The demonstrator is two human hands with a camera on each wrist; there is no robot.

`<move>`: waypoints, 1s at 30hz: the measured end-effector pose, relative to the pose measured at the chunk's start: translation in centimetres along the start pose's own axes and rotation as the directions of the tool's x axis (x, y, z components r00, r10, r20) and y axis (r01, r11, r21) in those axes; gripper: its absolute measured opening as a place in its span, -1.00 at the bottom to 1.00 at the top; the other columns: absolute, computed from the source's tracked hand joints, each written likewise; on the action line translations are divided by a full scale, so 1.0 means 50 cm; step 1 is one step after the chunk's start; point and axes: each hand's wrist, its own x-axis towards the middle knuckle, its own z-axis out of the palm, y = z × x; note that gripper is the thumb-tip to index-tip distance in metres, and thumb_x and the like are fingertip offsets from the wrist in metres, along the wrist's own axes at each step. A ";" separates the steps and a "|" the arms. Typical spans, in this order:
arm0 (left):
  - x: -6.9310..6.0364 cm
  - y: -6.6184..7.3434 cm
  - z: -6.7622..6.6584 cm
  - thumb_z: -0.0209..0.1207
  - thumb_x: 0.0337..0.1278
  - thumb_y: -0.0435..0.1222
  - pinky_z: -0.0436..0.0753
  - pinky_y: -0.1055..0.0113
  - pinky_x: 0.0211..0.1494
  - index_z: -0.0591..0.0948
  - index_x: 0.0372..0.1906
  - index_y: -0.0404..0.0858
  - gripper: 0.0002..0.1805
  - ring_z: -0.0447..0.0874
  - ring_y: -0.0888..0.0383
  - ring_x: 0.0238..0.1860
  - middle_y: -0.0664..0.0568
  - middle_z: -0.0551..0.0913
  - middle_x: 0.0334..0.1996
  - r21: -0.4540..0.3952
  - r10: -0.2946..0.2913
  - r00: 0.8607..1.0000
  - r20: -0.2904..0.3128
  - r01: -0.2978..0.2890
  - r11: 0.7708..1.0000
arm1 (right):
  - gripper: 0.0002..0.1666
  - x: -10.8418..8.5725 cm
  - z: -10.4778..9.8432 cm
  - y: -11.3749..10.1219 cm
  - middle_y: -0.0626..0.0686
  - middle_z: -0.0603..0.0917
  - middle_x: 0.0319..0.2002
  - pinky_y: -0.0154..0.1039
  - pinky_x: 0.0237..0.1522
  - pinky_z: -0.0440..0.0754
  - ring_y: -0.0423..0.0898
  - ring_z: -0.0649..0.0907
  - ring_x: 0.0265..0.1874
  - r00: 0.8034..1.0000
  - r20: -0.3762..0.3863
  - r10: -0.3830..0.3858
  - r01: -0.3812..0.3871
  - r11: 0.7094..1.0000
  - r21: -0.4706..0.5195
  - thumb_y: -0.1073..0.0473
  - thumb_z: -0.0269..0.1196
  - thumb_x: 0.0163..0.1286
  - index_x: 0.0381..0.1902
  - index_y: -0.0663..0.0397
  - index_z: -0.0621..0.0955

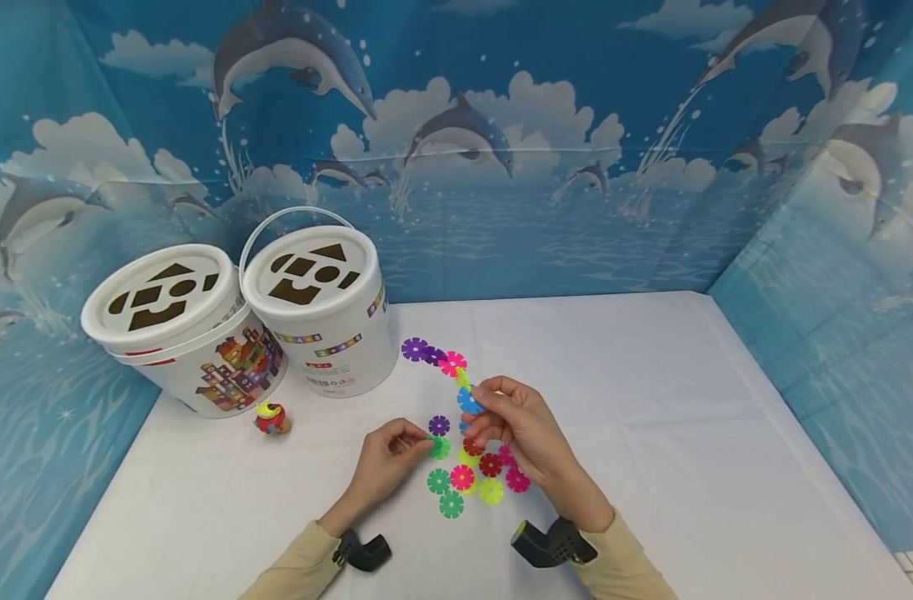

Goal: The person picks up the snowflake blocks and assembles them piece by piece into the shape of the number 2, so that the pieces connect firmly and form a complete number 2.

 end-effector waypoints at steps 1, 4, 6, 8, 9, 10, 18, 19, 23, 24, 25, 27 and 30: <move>0.000 0.003 0.001 0.36 0.03 -0.28 0.54 0.42 -0.44 0.64 -0.36 -0.13 -0.90 0.51 0.28 -0.47 0.20 0.62 -0.43 -0.020 0.017 1.000 -0.007 -0.017 1.000 | -0.87 0.001 0.000 0.000 0.06 0.70 -0.48 -0.37 -0.39 0.62 -0.15 0.71 -0.51 1.000 -0.006 0.001 -0.001 1.000 -0.006 0.28 0.00 0.50 -0.22 0.16 0.50; 0.000 0.036 -0.001 0.36 0.00 -0.39 0.60 0.39 -0.40 0.65 -0.36 -0.22 -0.90 0.57 0.24 -0.45 0.09 0.66 -0.39 -0.096 0.084 0.996 -0.030 -0.086 0.992 | -0.88 0.003 0.000 0.001 0.06 0.70 -0.46 -0.39 -0.40 0.62 -0.15 0.71 -0.50 0.999 -0.038 0.003 -0.004 0.999 -0.038 0.27 0.03 0.49 -0.24 0.15 0.50; 0.004 0.072 -0.005 0.34 -0.01 -0.47 0.63 0.34 -0.39 0.65 -0.35 -0.30 -0.89 0.61 0.18 -0.45 -0.01 0.67 -0.39 -0.143 0.117 0.992 -0.050 -0.123 0.982 | -0.89 0.004 0.000 0.002 0.05 0.70 -0.47 -0.40 -0.42 0.61 -0.15 0.71 -0.51 0.998 -0.070 -0.003 -0.002 0.998 -0.066 0.26 0.06 0.47 -0.26 0.14 0.52; 0.010 0.117 -0.012 0.33 -0.02 -0.51 0.65 0.28 -0.39 0.64 -0.34 -0.38 -0.89 0.64 0.12 -0.47 -0.09 0.69 -0.39 -0.177 0.124 0.990 -0.065 -0.134 0.975 | -0.89 0.006 -0.001 0.004 0.04 0.69 -0.48 -0.41 -0.44 0.60 -0.16 0.70 -0.52 0.994 -0.105 -0.013 0.003 0.995 -0.097 0.26 0.09 0.46 -0.28 0.13 0.54; 0.013 0.139 -0.016 0.32 -0.01 -0.52 0.66 0.27 -0.39 0.64 -0.34 -0.41 -0.90 0.65 0.11 -0.47 -0.11 0.69 -0.40 -0.183 0.122 0.990 -0.073 -0.134 0.974 | -0.89 0.007 -0.001 0.005 0.04 0.69 -0.49 -0.42 -0.45 0.60 -0.17 0.70 -0.54 0.992 -0.123 -0.019 0.005 0.994 -0.109 0.25 0.10 0.45 -0.30 0.12 0.54; 0.017 0.157 -0.018 0.32 -0.01 -0.51 0.66 0.26 -0.40 0.64 -0.34 -0.41 -0.90 0.65 0.11 -0.48 -0.10 0.70 -0.40 -0.189 0.108 0.991 -0.080 -0.122 0.974 | -0.89 0.007 -0.002 0.006 0.03 0.69 -0.50 -0.42 -0.46 0.59 -0.17 0.69 -0.55 0.990 -0.141 -0.023 0.006 0.992 -0.125 0.25 0.11 0.44 -0.31 0.11 0.55; 0.030 0.227 -0.025 0.36 -0.05 -0.48 0.63 0.21 -0.47 0.66 -0.42 -0.39 -0.92 0.63 0.13 -0.54 -0.05 0.71 -0.47 -0.200 0.057 0.993 -0.107 -0.077 0.977 | -0.87 0.010 0.000 0.022 0.02 0.66 -0.55 -0.40 -0.48 0.53 -0.20 0.60 -0.63 0.975 -0.220 -0.043 -0.007 0.974 -0.225 0.19 0.17 0.41 -0.31 0.14 0.49; 0.029 0.229 -0.024 0.36 -0.05 -0.48 0.63 0.22 -0.46 0.66 -0.42 -0.39 -0.92 0.63 0.12 -0.55 -0.06 0.71 -0.47 -0.204 0.061 0.993 -0.104 -0.081 0.976 | -0.86 0.010 0.001 0.025 0.02 0.66 -0.56 -0.40 -0.47 0.53 -0.20 0.60 -0.64 0.973 -0.224 -0.047 -0.007 0.972 -0.235 0.19 0.17 0.41 -0.31 0.15 0.48; 0.028 0.231 -0.022 0.36 -0.05 -0.49 0.65 0.25 -0.49 0.64 -0.42 -0.42 -0.90 0.65 0.03 -0.59 -0.11 0.69 -0.51 -0.242 0.067 0.994 -0.091 -0.088 0.966 | -0.82 0.010 0.007 0.033 0.03 0.65 -0.58 -0.36 -0.46 0.54 -0.20 0.58 -0.67 0.970 -0.234 -0.067 -0.002 0.959 -0.284 0.18 0.19 0.40 -0.29 0.21 0.46; 0.027 0.231 -0.022 0.36 -0.05 -0.49 0.65 0.26 -0.50 0.64 -0.42 -0.43 -0.90 0.65 0.00 -0.60 -0.11 0.69 -0.51 -0.249 0.063 0.994 -0.090 -0.084 0.965 | -0.81 0.010 0.008 0.035 0.03 0.65 -0.58 -0.36 -0.46 0.55 -0.20 0.58 -0.67 0.968 -0.238 -0.074 -0.001 0.954 -0.301 0.19 0.19 0.39 -0.29 0.22 0.45; 0.027 0.231 -0.022 0.36 -0.05 -0.50 0.65 0.27 -0.51 0.64 -0.42 -0.43 -0.90 0.65 -0.04 -0.61 -0.12 0.69 -0.52 -0.256 0.059 0.994 -0.089 -0.080 0.963 | -0.79 0.011 0.010 0.037 0.05 0.65 -0.57 -0.36 -0.46 0.55 -0.19 0.58 -0.67 0.967 -0.242 -0.082 0.001 0.949 -0.316 0.19 0.20 0.39 -0.28 0.24 0.45; 0.028 0.232 -0.023 0.35 -0.06 -0.51 0.64 0.28 -0.52 0.63 -0.42 -0.45 -0.90 0.64 -0.11 -0.62 -0.13 0.69 -0.52 -0.264 0.058 0.994 -0.088 -0.079 0.961 | -0.76 0.011 0.013 0.039 0.12 0.65 -0.55 -0.35 -0.46 0.57 -0.18 0.58 -0.68 0.962 -0.255 -0.097 0.002 0.938 -0.347 0.19 0.21 0.38 -0.26 0.28 0.44; 0.029 0.236 -0.025 0.35 -0.07 -0.53 0.64 0.28 -0.52 0.62 -0.42 -0.46 -0.89 0.65 -0.09 -0.61 -0.14 0.69 -0.51 -0.248 0.074 0.993 -0.093 -0.095 0.964 | -0.71 0.011 0.019 0.042 0.23 0.63 -0.51 -0.35 -0.46 0.58 -0.15 0.58 -0.68 0.953 -0.282 -0.114 0.000 0.927 -0.376 0.18 0.22 0.37 -0.24 0.33 0.42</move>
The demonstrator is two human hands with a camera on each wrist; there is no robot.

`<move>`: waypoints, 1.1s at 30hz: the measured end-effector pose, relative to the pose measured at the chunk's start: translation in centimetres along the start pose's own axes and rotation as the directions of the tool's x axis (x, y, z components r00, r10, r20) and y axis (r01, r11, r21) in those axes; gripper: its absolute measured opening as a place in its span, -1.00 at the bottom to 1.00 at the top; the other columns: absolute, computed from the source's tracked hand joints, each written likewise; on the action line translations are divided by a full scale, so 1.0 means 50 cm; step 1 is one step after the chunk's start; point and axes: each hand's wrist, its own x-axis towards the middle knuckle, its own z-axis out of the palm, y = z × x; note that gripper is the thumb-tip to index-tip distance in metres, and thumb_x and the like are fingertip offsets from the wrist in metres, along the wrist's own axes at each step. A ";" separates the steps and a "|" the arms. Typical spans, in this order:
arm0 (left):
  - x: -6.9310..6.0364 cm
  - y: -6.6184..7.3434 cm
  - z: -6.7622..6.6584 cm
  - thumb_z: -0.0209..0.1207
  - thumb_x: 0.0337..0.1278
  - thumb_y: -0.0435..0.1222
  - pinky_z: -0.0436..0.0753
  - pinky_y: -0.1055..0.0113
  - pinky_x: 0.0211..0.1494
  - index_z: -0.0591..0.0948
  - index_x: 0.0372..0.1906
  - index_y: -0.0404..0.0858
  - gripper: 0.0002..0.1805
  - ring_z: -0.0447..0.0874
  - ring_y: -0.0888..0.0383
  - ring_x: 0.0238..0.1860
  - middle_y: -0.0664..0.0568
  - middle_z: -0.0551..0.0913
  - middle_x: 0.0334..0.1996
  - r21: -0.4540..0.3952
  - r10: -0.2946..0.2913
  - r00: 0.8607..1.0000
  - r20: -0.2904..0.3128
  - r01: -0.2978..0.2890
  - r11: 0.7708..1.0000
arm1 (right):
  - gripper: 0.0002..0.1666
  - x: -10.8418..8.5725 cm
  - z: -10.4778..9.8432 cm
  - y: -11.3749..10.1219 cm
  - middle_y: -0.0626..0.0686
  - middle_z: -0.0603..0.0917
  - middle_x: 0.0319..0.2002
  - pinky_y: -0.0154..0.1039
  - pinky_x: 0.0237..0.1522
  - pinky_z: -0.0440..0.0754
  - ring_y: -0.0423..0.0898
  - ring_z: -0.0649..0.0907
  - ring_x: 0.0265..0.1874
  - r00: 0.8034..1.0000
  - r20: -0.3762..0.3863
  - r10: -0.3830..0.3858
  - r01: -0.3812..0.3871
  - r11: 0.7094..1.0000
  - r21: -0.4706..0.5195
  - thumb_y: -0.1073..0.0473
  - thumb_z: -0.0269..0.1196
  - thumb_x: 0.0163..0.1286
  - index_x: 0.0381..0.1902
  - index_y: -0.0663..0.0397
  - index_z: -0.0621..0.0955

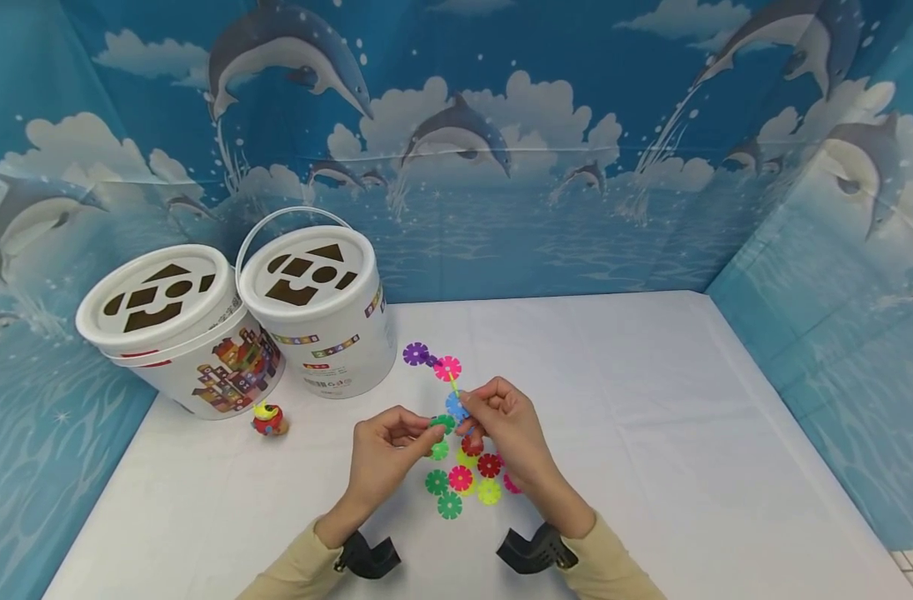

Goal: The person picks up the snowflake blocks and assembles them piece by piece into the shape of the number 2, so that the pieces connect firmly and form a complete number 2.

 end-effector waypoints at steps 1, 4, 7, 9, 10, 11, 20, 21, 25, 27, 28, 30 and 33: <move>0.000 0.001 0.000 0.35 -0.08 -0.54 0.65 0.28 -0.51 0.62 -0.43 -0.46 -0.89 0.66 -0.06 -0.60 -0.14 0.69 -0.51 0.012 0.011 1.000 0.000 -0.011 1.000 | -0.70 -0.001 0.002 0.000 0.26 0.63 -0.49 -0.34 -0.46 0.59 -0.14 0.58 -0.68 1.000 -0.011 -0.002 0.002 1.000 -0.005 0.18 0.23 0.36 -0.23 0.33 0.42; -0.001 -0.005 0.003 0.36 -0.13 -0.57 0.65 0.29 -0.50 0.63 -0.45 -0.45 -0.88 0.67 0.08 -0.57 -0.12 0.68 -0.52 0.066 0.059 0.998 -0.009 -0.058 0.996 | -0.68 -0.003 0.008 0.001 0.30 0.62 -0.46 -0.30 -0.44 0.61 -0.12 0.58 -0.67 0.999 -0.034 -0.020 0.019 1.000 -0.021 0.17 0.24 0.35 -0.21 0.35 0.42; -0.004 -0.032 0.007 0.40 -0.17 -0.55 0.64 0.32 -0.49 0.65 -0.47 -0.40 -0.87 0.66 0.19 -0.54 -0.07 0.69 -0.51 0.118 0.099 0.995 -0.023 -0.096 0.988 | -0.67 -0.006 0.013 0.003 0.26 0.62 -0.46 -0.25 -0.42 0.64 -0.10 0.60 -0.65 0.998 -0.040 -0.043 0.041 0.998 -0.040 0.17 0.25 0.34 -0.19 0.36 0.42; -0.006 -0.051 0.009 0.42 -0.17 -0.51 0.64 0.36 -0.48 0.67 -0.46 -0.36 -0.87 0.66 0.23 -0.53 -0.02 0.70 -0.50 0.141 0.121 0.992 -0.030 -0.116 0.983 | -0.67 -0.008 0.015 0.003 0.25 0.63 -0.47 -0.22 -0.41 0.65 -0.09 0.60 -0.65 0.997 -0.038 -0.060 0.058 0.997 -0.046 0.19 0.25 0.34 -0.19 0.37 0.42; -0.006 -0.061 0.009 0.42 -0.16 -0.48 0.64 0.38 -0.48 0.68 -0.45 -0.33 -0.87 0.66 0.24 -0.52 0.00 0.70 -0.49 0.151 0.132 0.991 -0.034 -0.126 0.981 | -0.67 -0.008 0.016 0.004 0.23 0.63 -0.47 -0.22 -0.41 0.65 -0.09 0.61 -0.65 0.997 -0.034 -0.069 0.067 0.997 -0.046 0.20 0.26 0.34 -0.19 0.37 0.42; -0.007 -0.066 0.009 0.43 -0.15 -0.46 0.63 0.39 -0.47 0.69 -0.45 -0.32 -0.88 0.65 0.26 -0.52 0.02 0.71 -0.49 0.160 0.145 0.989 -0.037 -0.137 0.978 | -0.68 -0.009 0.016 0.005 0.23 0.63 -0.47 -0.23 -0.42 0.64 -0.09 0.61 -0.64 0.997 -0.031 -0.077 0.075 0.996 -0.045 0.21 0.26 0.33 -0.19 0.36 0.42; -0.008 -0.075 0.003 0.41 -0.11 -0.46 0.63 0.42 -0.47 0.70 -0.42 -0.32 -0.90 0.65 0.25 -0.49 0.01 0.70 -0.48 0.179 0.283 0.957 -0.064 -0.268 0.947 | -0.74 -0.008 0.010 0.005 0.17 0.65 -0.50 -0.30 -0.50 0.62 -0.11 0.64 -0.60 0.987 0.000 -0.159 0.159 0.987 -0.032 0.32 0.31 0.25 -0.25 0.36 0.45; -0.008 -0.076 0.003 0.41 -0.11 -0.47 0.63 0.42 -0.47 0.70 -0.42 -0.32 -0.89 0.65 0.25 -0.48 0.01 0.70 -0.48 0.178 0.291 0.955 -0.065 -0.276 0.945 | -0.74 -0.007 0.009 0.005 0.17 0.65 -0.51 -0.29 -0.50 0.62 -0.11 0.64 -0.61 0.987 0.002 -0.160 0.160 0.987 -0.031 0.32 0.32 0.24 -0.26 0.36 0.46; -0.006 -0.075 0.003 0.40 -0.10 -0.48 0.63 0.43 -0.45 0.70 -0.41 -0.32 -0.89 0.65 0.25 -0.47 0.02 0.69 -0.48 0.190 0.312 0.948 -0.066 -0.295 0.936 | -0.75 -0.005 0.005 0.007 0.29 0.63 -0.51 -0.22 -0.48 0.65 -0.08 0.65 -0.63 0.987 0.010 -0.161 0.162 0.987 -0.020 0.32 0.31 0.25 -0.30 0.39 0.46; -0.006 -0.075 0.003 0.40 -0.10 -0.47 0.63 0.43 -0.45 0.70 -0.40 -0.32 -0.89 0.65 0.25 -0.47 0.03 0.69 -0.48 0.198 0.313 0.947 -0.064 -0.296 0.935 | -0.75 -0.003 0.003 0.007 0.34 0.63 -0.50 -0.18 -0.47 0.66 -0.06 0.66 -0.62 0.988 0.009 -0.153 0.153 0.988 -0.021 0.31 0.30 0.27 -0.31 0.41 0.46; -0.007 -0.075 0.003 0.40 -0.10 -0.47 0.63 0.43 -0.44 0.70 -0.40 -0.32 -0.89 0.65 0.25 -0.47 0.03 0.69 -0.48 0.202 0.312 0.948 -0.064 -0.294 0.934 | -0.74 -0.003 0.002 0.008 0.35 0.63 -0.49 -0.16 -0.46 0.66 -0.05 0.67 -0.62 0.989 0.010 -0.151 0.151 0.988 -0.024 0.30 0.29 0.28 -0.31 0.42 0.47; -0.007 -0.075 0.003 0.41 -0.11 -0.47 0.62 0.43 -0.44 0.70 -0.39 -0.32 -0.88 0.65 0.25 -0.46 0.03 0.69 -0.47 0.209 0.312 0.948 -0.066 -0.292 0.933 | -0.73 -0.003 0.001 0.007 0.35 0.64 -0.49 -0.13 -0.45 0.66 -0.04 0.68 -0.60 0.989 0.009 -0.144 0.145 0.989 -0.032 0.28 0.29 0.29 -0.31 0.42 0.48; -0.010 -0.075 0.005 0.42 -0.14 -0.48 0.62 0.43 -0.42 0.71 -0.37 -0.33 -0.86 0.66 0.23 -0.44 0.01 0.70 -0.46 0.208 0.324 0.944 -0.067 -0.305 0.929 | -0.73 -0.004 -0.001 0.006 0.34 0.64 -0.48 -0.09 -0.44 0.66 -0.02 0.69 -0.58 0.987 0.020 -0.162 0.163 0.986 -0.043 0.29 0.28 0.30 -0.30 0.45 0.47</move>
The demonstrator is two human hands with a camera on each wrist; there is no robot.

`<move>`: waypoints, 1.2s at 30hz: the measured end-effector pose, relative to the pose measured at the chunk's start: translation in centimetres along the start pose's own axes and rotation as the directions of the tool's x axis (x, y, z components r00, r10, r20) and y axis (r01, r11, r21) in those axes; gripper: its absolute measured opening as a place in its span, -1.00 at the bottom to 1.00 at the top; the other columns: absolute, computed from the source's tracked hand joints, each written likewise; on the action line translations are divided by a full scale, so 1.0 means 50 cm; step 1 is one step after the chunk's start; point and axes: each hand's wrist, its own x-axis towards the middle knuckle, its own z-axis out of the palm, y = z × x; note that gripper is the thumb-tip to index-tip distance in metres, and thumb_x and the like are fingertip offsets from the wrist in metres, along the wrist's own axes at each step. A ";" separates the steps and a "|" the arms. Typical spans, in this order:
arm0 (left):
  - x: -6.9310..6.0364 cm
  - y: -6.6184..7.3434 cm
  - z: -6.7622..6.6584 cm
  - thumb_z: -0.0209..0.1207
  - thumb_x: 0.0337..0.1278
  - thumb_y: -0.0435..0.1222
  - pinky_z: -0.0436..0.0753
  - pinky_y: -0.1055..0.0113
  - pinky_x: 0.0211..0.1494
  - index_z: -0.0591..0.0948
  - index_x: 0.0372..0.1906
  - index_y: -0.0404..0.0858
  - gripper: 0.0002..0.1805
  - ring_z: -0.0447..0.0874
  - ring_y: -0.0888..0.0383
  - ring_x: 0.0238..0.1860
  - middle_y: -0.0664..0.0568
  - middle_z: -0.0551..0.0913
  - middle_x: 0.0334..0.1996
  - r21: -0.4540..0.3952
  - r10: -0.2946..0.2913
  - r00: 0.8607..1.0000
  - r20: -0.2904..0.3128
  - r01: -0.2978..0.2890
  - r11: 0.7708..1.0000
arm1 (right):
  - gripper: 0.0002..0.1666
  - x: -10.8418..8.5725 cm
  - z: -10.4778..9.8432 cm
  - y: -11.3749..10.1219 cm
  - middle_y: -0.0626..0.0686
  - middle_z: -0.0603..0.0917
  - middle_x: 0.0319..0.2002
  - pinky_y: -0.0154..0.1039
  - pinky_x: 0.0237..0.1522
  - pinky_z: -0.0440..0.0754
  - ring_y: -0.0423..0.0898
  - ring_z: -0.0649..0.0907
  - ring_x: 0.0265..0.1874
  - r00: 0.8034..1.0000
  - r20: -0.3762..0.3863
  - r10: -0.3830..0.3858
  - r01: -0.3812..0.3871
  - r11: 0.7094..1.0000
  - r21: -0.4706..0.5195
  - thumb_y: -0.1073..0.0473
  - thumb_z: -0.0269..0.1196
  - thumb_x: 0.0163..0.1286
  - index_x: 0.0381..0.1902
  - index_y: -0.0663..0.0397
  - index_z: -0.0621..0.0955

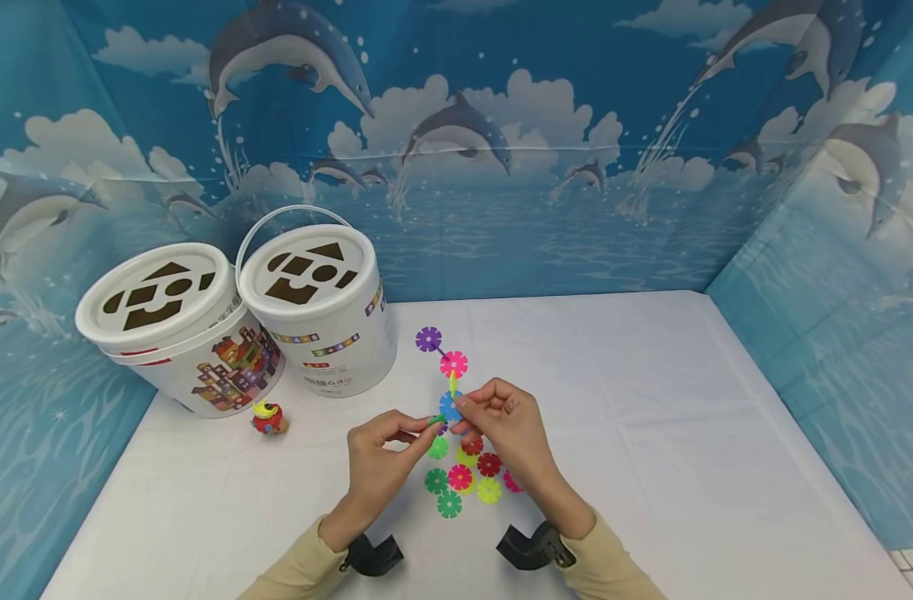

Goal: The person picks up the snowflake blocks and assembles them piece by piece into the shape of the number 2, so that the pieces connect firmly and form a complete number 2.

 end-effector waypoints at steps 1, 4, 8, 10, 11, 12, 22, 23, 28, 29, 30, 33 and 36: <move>-0.001 0.001 0.001 0.42 -0.15 -0.49 0.62 0.43 -0.42 0.71 -0.36 -0.34 -0.84 0.67 0.22 -0.44 0.00 0.70 -0.46 -0.006 0.008 1.000 -0.001 -0.008 1.000 | -0.74 -0.001 -0.001 -0.001 0.35 0.63 -0.48 -0.10 -0.44 0.66 -0.02 0.69 -0.58 1.000 0.003 -0.012 0.012 1.000 0.001 0.30 0.28 0.30 -0.29 0.46 0.47; -0.003 0.006 0.005 0.42 -0.19 -0.51 0.62 0.43 -0.41 0.71 -0.34 -0.38 -0.80 0.67 0.20 -0.44 -0.03 0.70 -0.45 -0.027 0.031 1.000 -0.002 -0.031 0.999 | -0.77 -0.004 -0.003 -0.005 0.35 0.63 -0.49 -0.14 -0.45 0.66 0.01 0.69 -0.58 0.998 0.012 -0.060 0.060 0.998 0.002 0.35 0.26 0.29 -0.29 0.48 0.47; 0.003 0.025 0.005 0.41 -0.28 -0.61 0.62 0.42 -0.41 0.70 -0.35 -0.45 -0.77 0.65 0.15 -0.50 -0.08 0.68 -0.49 -0.059 0.054 0.998 -0.012 -0.054 0.997 | -0.82 -0.007 -0.005 -0.009 0.32 0.63 -0.52 -0.15 -0.46 0.66 0.07 0.67 -0.61 0.993 0.036 -0.117 0.116 0.993 0.005 0.41 0.25 0.28 -0.30 0.48 0.47; 0.008 0.040 0.003 0.40 -0.32 -0.66 0.62 0.41 -0.42 0.69 -0.37 -0.49 -0.75 0.63 0.13 -0.53 -0.11 0.67 -0.51 -0.073 0.060 0.998 -0.018 -0.062 0.995 | -0.83 -0.007 -0.004 -0.011 0.33 0.62 -0.53 -0.15 -0.46 0.66 0.11 0.66 -0.62 0.990 0.048 -0.130 0.130 0.991 0.013 0.42 0.24 0.28 -0.30 0.49 0.47; 0.011 0.047 0.002 0.39 -0.34 -0.68 0.63 0.41 -0.42 0.68 -0.38 -0.50 -0.75 0.63 0.12 -0.54 -0.12 0.66 -0.52 -0.080 0.064 0.998 -0.021 -0.066 0.995 | -0.83 -0.007 -0.004 -0.011 0.34 0.62 -0.53 -0.15 -0.46 0.66 0.11 0.66 -0.62 0.990 0.052 -0.134 0.133 0.991 0.019 0.42 0.24 0.28 -0.30 0.49 0.47; 0.014 0.054 0.001 0.39 -0.35 -0.69 0.63 0.41 -0.43 0.68 -0.39 -0.51 -0.75 0.63 0.11 -0.54 -0.13 0.66 -0.53 -0.085 0.066 0.998 -0.023 -0.068 0.994 | -0.83 -0.007 -0.003 -0.011 0.35 0.61 -0.53 -0.16 -0.47 0.66 0.12 0.66 -0.62 0.989 0.055 -0.137 0.136 0.990 0.028 0.42 0.23 0.29 -0.30 0.50 0.47; 0.013 0.066 0.000 0.38 -0.33 -0.68 0.63 0.40 -0.40 0.67 -0.42 -0.51 -0.78 0.65 0.10 -0.53 -0.14 0.65 -0.55 -0.105 0.067 0.996 -0.051 -0.072 0.992 | -0.80 -0.003 -0.003 -0.008 0.45 0.56 -0.54 -0.18 -0.54 0.65 -0.02 0.67 -0.65 0.983 0.096 -0.159 0.154 0.986 0.063 0.43 0.23 0.28 -0.34 0.56 0.45; 0.013 0.066 0.000 0.38 -0.33 -0.68 0.63 0.40 -0.40 0.67 -0.42 -0.51 -0.78 0.65 0.10 -0.53 -0.14 0.65 -0.55 -0.105 0.068 0.996 -0.049 -0.073 0.992 | -0.79 -0.002 -0.003 -0.008 0.45 0.56 -0.53 -0.18 -0.55 0.65 -0.05 0.67 -0.65 0.983 0.100 -0.151 0.146 0.987 0.060 0.42 0.24 0.28 -0.35 0.56 0.45; 0.014 0.070 -0.004 0.38 -0.32 -0.69 0.63 0.41 -0.41 0.67 -0.42 -0.51 -0.79 0.63 0.11 -0.55 -0.12 0.64 -0.56 -0.080 0.066 0.997 -0.036 -0.069 0.994 | -0.78 -0.002 -0.003 -0.003 0.32 0.62 -0.53 -0.17 -0.52 0.65 -0.04 0.68 -0.64 0.987 0.127 -0.101 0.095 0.994 0.050 0.41 0.25 0.28 -0.35 0.53 0.44; 0.016 0.071 -0.005 0.38 -0.32 -0.69 0.63 0.42 -0.42 0.67 -0.42 -0.50 -0.79 0.63 0.11 -0.56 -0.12 0.64 -0.56 -0.072 0.067 0.997 -0.035 -0.069 0.995 | -0.78 -0.003 -0.002 -0.002 0.29 0.63 -0.53 -0.17 -0.51 0.66 -0.04 0.68 -0.64 0.987 0.127 -0.095 0.090 0.995 0.052 0.41 0.25 0.28 -0.34 0.53 0.44; 0.017 0.072 -0.005 0.38 -0.32 -0.69 0.63 0.42 -0.42 0.67 -0.42 -0.50 -0.79 0.63 0.12 -0.56 -0.11 0.64 -0.56 -0.062 0.066 0.997 -0.032 -0.068 0.996 | -0.77 -0.004 -0.001 -0.002 0.24 0.65 -0.54 -0.17 -0.51 0.66 -0.03 0.68 -0.64 0.988 0.126 -0.092 0.086 0.995 0.054 0.40 0.25 0.28 -0.34 0.53 0.43; 0.021 0.073 -0.006 0.38 -0.32 -0.68 0.63 0.42 -0.42 0.67 -0.42 -0.50 -0.78 0.63 0.11 -0.56 -0.11 0.64 -0.56 -0.053 0.065 0.998 -0.024 -0.066 0.996 | -0.76 -0.005 0.001 -0.001 0.30 0.63 -0.54 -0.17 -0.49 0.66 0.00 0.68 -0.64 0.991 0.112 -0.079 0.073 0.996 0.055 0.38 0.24 0.30 -0.33 0.54 0.43; 0.024 0.072 -0.007 0.39 -0.32 -0.66 0.63 0.41 -0.40 0.68 -0.40 -0.49 -0.78 0.64 0.12 -0.54 -0.10 0.64 -0.55 -0.051 0.066 0.998 -0.013 -0.067 0.996 | -0.76 -0.004 0.001 -0.004 0.34 0.61 -0.53 -0.17 -0.46 0.66 0.00 0.68 -0.62 0.995 0.087 -0.045 0.043 0.999 0.029 0.35 0.25 0.30 -0.30 0.50 0.46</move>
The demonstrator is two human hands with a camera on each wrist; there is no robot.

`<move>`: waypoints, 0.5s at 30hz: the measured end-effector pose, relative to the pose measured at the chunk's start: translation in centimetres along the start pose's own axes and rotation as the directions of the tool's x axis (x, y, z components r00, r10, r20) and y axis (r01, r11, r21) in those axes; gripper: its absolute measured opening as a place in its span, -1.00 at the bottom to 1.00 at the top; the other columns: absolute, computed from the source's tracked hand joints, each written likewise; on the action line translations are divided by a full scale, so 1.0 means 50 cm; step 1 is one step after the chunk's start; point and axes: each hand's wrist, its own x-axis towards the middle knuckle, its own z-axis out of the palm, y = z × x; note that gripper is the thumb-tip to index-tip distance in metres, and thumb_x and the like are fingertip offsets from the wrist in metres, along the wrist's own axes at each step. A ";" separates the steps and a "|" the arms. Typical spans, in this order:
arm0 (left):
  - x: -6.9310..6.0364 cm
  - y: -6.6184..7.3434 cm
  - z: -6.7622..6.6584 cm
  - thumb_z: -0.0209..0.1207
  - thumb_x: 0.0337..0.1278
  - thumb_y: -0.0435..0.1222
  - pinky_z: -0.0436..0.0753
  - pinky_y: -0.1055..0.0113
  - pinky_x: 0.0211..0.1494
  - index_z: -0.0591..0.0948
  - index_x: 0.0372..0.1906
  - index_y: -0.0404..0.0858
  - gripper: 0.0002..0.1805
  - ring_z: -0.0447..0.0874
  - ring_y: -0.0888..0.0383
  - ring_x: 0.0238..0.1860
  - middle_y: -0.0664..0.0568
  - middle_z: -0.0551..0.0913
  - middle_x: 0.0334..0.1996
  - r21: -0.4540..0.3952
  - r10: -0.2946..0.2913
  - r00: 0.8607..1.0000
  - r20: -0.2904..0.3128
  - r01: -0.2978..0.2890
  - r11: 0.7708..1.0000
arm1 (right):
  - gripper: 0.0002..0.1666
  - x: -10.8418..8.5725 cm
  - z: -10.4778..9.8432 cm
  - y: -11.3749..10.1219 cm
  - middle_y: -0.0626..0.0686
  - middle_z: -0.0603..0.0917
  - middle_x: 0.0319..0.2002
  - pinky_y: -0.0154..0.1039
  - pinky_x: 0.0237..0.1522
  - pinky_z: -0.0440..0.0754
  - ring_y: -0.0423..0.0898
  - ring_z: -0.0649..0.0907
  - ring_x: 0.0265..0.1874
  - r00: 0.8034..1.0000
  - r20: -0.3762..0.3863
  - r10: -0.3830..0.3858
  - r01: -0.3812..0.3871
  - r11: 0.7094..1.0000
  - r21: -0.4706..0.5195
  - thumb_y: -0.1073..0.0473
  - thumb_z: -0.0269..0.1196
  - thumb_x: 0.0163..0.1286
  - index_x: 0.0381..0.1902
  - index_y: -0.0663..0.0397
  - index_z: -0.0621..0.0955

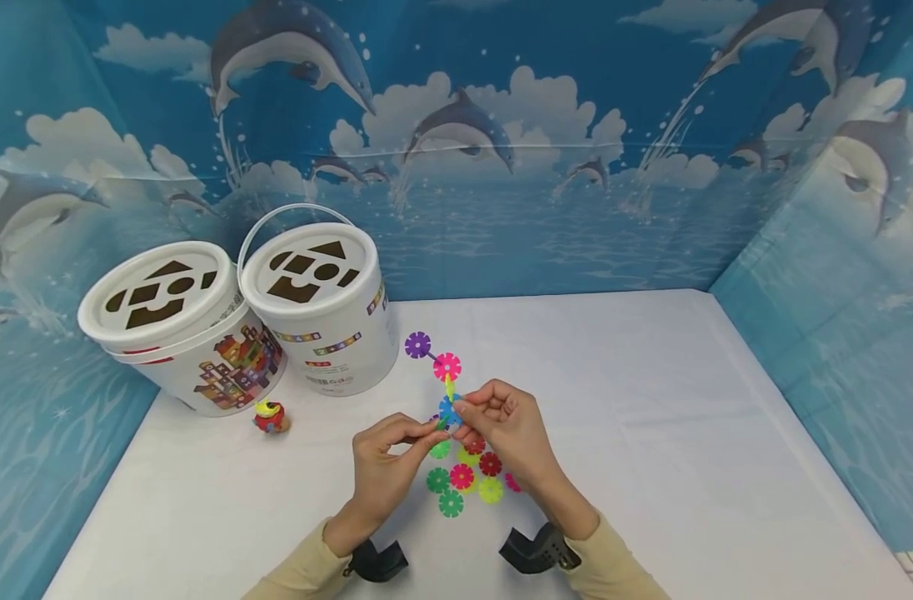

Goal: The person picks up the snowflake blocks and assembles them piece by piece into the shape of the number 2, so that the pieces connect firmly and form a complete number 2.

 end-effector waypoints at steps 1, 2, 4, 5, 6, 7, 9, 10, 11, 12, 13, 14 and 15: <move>0.000 -0.001 0.000 0.39 -0.32 -0.66 0.63 0.41 -0.39 0.68 -0.39 -0.49 -0.77 0.64 0.12 -0.53 -0.10 0.65 -0.54 -0.004 0.001 1.000 0.001 -0.001 1.000 | -0.76 0.001 -0.001 -0.001 0.35 0.61 -0.52 -0.17 -0.45 0.67 0.01 0.68 -0.61 1.000 -0.008 0.015 -0.015 1.000 -0.012 0.35 0.26 0.29 -0.29 0.48 0.47; 0.000 -0.001 0.000 0.40 -0.32 -0.66 0.63 0.41 -0.39 0.68 -0.39 -0.49 -0.77 0.64 0.13 -0.53 -0.10 0.65 -0.54 -0.007 0.004 1.000 0.002 -0.004 1.000 | -0.76 0.001 -0.001 -0.002 0.32 0.62 -0.51 -0.18 -0.43 0.67 0.01 0.68 -0.59 0.999 -0.015 0.028 -0.029 0.999 -0.023 0.34 0.27 0.29 -0.28 0.48 0.48; 0.000 -0.002 0.000 0.40 -0.33 -0.66 0.63 0.41 -0.39 0.68 -0.39 -0.49 -0.76 0.65 0.14 -0.52 -0.10 0.66 -0.53 -0.007 0.007 1.000 0.005 -0.007 1.000 | -0.75 0.001 -0.002 -0.003 0.23 0.65 -0.50 -0.18 -0.40 0.67 0.00 0.69 -0.56 0.998 -0.029 0.057 -0.058 0.998 -0.031 0.33 0.29 0.28 -0.27 0.47 0.50; 0.000 -0.002 -0.001 0.41 -0.34 -0.66 0.63 0.41 -0.39 0.68 -0.39 -0.48 -0.76 0.65 0.15 -0.52 -0.10 0.66 -0.53 -0.003 0.008 1.000 0.005 -0.008 1.000 | -0.75 0.001 -0.003 -0.003 0.22 0.66 -0.49 -0.17 -0.38 0.67 0.02 0.70 -0.54 0.997 -0.032 0.072 -0.073 0.997 -0.023 0.33 0.29 0.27 -0.27 0.47 0.50; 0.000 -0.003 -0.002 0.41 -0.34 -0.66 0.63 0.42 -0.39 0.68 -0.40 -0.48 -0.76 0.65 0.15 -0.52 -0.10 0.66 -0.53 0.002 0.010 1.000 0.003 -0.010 1.000 | -0.75 0.002 -0.004 -0.003 0.20 0.67 -0.48 -0.16 -0.35 0.67 0.03 0.70 -0.53 0.995 -0.033 0.090 -0.090 0.996 -0.012 0.34 0.30 0.25 -0.27 0.47 0.50; 0.001 -0.003 -0.002 0.41 -0.35 -0.66 0.63 0.42 -0.40 0.68 -0.41 -0.48 -0.76 0.65 0.15 -0.52 -0.10 0.66 -0.53 0.009 0.008 1.000 0.002 -0.008 1.000 | -0.75 0.002 -0.005 -0.002 0.19 0.67 -0.47 -0.15 -0.33 0.66 0.05 0.71 -0.51 0.994 -0.029 0.105 -0.105 0.994 -0.001 0.35 0.31 0.24 -0.27 0.47 0.51; 0.003 -0.002 -0.004 0.41 -0.35 -0.67 0.63 0.42 -0.41 0.68 -0.42 -0.47 -0.77 0.64 0.14 -0.53 -0.10 0.65 -0.54 0.022 0.008 1.000 -0.001 -0.008 1.000 | -0.77 0.003 -0.007 -0.001 0.17 0.68 -0.44 -0.13 -0.28 0.66 0.05 0.71 -0.49 0.990 -0.015 0.137 -0.136 0.990 0.031 0.36 0.31 0.23 -0.27 0.45 0.51; 0.004 -0.002 -0.005 0.40 -0.36 -0.67 0.63 0.42 -0.41 0.68 -0.42 -0.47 -0.76 0.64 0.13 -0.54 -0.10 0.65 -0.55 0.024 0.007 1.000 -0.001 -0.007 1.000 | -0.78 0.004 -0.008 0.000 0.15 0.68 -0.44 -0.13 -0.26 0.66 0.04 0.71 -0.49 0.988 -0.007 0.152 -0.151 0.987 0.047 0.36 0.32 0.22 -0.28 0.42 0.52; 0.004 -0.002 -0.006 0.40 -0.36 -0.67 0.63 0.42 -0.41 0.68 -0.42 -0.47 -0.76 0.64 0.12 -0.54 -0.10 0.65 -0.55 0.024 0.005 1.000 0.000 -0.005 1.000 | -0.79 0.004 -0.009 0.000 0.14 0.68 -0.43 -0.12 -0.25 0.65 0.03 0.71 -0.48 0.987 -0.001 0.159 -0.159 0.986 0.051 0.36 0.32 0.22 -0.28 0.40 0.53; 0.004 -0.002 -0.007 0.40 -0.35 -0.67 0.63 0.42 -0.41 0.68 -0.42 -0.48 -0.76 0.64 0.12 -0.54 -0.10 0.65 -0.55 0.021 0.002 1.000 0.003 -0.002 1.000 | -0.81 0.005 -0.010 0.001 0.12 0.68 -0.43 -0.12 -0.24 0.65 0.00 0.71 -0.48 0.987 0.003 0.161 -0.161 0.986 0.043 0.35 0.31 0.23 -0.28 0.38 0.54; 0.005 -0.001 -0.007 0.40 -0.35 -0.67 0.63 0.42 -0.41 0.68 -0.41 -0.49 -0.77 0.64 0.11 -0.53 -0.10 0.65 -0.55 0.014 -0.004 1.000 0.006 0.004 1.000 | -0.82 0.006 -0.010 0.001 0.11 0.69 -0.43 -0.11 -0.24 0.65 -0.01 0.71 -0.48 0.987 0.006 0.159 -0.159 0.987 0.036 0.34 0.31 0.24 -0.29 0.37 0.55; 0.004 -0.002 -0.007 0.40 -0.34 -0.67 0.63 0.41 -0.41 0.68 -0.40 -0.49 -0.76 0.64 0.11 -0.53 -0.10 0.65 -0.55 0.006 -0.006 1.000 0.009 0.006 1.000 | -0.84 0.006 -0.010 0.001 0.11 0.69 -0.43 -0.11 -0.24 0.65 -0.02 0.70 -0.48 0.988 0.004 0.155 -0.155 0.988 0.024 0.33 0.30 0.25 -0.30 0.36 0.56; 0.003 -0.003 -0.007 0.40 -0.34 -0.66 0.63 0.40 -0.41 0.68 -0.39 -0.50 -0.76 0.63 0.11 -0.53 -0.10 0.64 -0.55 -0.003 -0.010 1.000 0.012 0.010 1.000 | -0.84 0.007 -0.010 0.002 0.11 0.69 -0.44 -0.10 -0.25 0.66 -0.02 0.70 -0.48 0.989 0.000 0.149 -0.149 0.989 0.005 0.31 0.30 0.25 -0.31 0.35 0.58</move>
